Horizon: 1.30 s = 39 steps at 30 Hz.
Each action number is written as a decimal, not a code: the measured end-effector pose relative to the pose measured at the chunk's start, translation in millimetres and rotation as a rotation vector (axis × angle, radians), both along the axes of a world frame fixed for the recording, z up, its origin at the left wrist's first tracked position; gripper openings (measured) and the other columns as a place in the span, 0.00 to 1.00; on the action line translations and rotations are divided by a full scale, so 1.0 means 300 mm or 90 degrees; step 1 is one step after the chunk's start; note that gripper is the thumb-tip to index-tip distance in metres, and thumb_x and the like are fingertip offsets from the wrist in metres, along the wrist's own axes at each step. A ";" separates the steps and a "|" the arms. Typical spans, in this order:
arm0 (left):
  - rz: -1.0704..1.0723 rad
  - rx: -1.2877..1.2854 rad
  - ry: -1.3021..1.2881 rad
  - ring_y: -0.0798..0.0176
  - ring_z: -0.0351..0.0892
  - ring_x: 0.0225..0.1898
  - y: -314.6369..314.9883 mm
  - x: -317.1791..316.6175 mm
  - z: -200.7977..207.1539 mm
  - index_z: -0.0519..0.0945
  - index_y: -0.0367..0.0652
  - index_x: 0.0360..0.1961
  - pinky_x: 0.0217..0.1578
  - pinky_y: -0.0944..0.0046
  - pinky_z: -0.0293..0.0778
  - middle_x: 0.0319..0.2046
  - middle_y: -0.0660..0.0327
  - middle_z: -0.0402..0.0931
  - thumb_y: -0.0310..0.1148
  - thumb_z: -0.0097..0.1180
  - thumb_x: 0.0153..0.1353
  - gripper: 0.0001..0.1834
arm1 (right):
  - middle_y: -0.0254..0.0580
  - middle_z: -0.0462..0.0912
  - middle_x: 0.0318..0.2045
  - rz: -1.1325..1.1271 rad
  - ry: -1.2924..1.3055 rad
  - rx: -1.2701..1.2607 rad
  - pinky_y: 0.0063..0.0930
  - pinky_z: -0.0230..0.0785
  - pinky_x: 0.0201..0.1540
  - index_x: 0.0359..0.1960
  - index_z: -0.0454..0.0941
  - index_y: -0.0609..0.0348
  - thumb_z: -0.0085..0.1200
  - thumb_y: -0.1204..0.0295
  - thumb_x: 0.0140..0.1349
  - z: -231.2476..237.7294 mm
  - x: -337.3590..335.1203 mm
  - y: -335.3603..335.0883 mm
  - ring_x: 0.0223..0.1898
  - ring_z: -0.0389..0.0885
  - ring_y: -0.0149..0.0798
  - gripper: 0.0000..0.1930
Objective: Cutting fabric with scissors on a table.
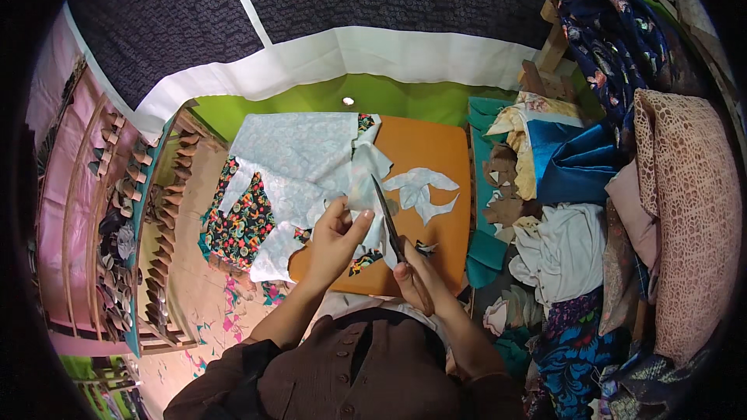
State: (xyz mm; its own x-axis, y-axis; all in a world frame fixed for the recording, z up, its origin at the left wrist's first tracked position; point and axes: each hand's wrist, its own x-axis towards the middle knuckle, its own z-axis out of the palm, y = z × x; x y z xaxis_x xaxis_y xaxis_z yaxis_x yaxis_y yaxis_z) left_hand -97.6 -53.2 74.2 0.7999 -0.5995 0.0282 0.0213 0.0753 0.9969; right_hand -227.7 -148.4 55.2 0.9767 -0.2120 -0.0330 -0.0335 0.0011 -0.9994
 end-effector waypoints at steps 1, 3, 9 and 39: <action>0.004 -0.001 -0.013 0.79 0.57 0.17 0.001 -0.003 0.005 0.71 0.37 0.28 0.16 0.76 0.53 0.13 0.70 0.62 0.33 0.53 0.55 0.09 | 0.48 0.68 0.35 0.005 -0.010 0.008 0.26 0.59 0.41 0.50 0.57 0.69 0.30 0.44 0.58 0.003 0.000 0.000 0.36 0.65 0.35 0.35; 0.009 -0.001 -0.025 0.79 0.59 0.17 0.000 -0.004 0.005 0.71 0.37 0.31 0.17 0.76 0.55 0.13 0.70 0.64 0.32 0.53 0.54 0.09 | 0.48 0.68 0.35 -0.007 -0.012 -0.003 0.26 0.59 0.41 0.50 0.57 0.69 0.30 0.44 0.58 0.011 0.000 0.005 0.37 0.65 0.35 0.35; 0.022 -0.010 0.006 0.79 0.62 0.19 -0.011 -0.002 0.011 0.72 0.36 0.29 0.19 0.76 0.58 0.15 0.70 0.67 0.33 0.56 0.52 0.11 | 0.47 0.67 0.34 0.009 0.011 0.005 0.26 0.59 0.41 0.49 0.57 0.69 0.30 0.43 0.58 0.017 0.002 -0.005 0.36 0.64 0.35 0.36; -0.053 0.073 0.027 0.80 0.60 0.15 -0.017 0.022 0.001 0.72 0.36 0.20 0.15 0.75 0.55 0.13 0.69 0.68 0.36 0.60 0.49 0.14 | 0.42 0.67 0.29 -0.036 -0.045 -0.070 0.24 0.59 0.35 0.45 0.61 0.68 0.32 0.41 0.56 0.001 0.016 -0.017 0.31 0.65 0.33 0.35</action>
State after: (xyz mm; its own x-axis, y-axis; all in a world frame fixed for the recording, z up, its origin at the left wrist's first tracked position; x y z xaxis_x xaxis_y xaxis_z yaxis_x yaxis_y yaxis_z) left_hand -91.0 -58.2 74.5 0.7465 -0.6609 -0.0777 0.0657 -0.0431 0.9969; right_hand -223.0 -153.6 55.5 0.9621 -0.2656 0.0616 0.0335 -0.1090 -0.9935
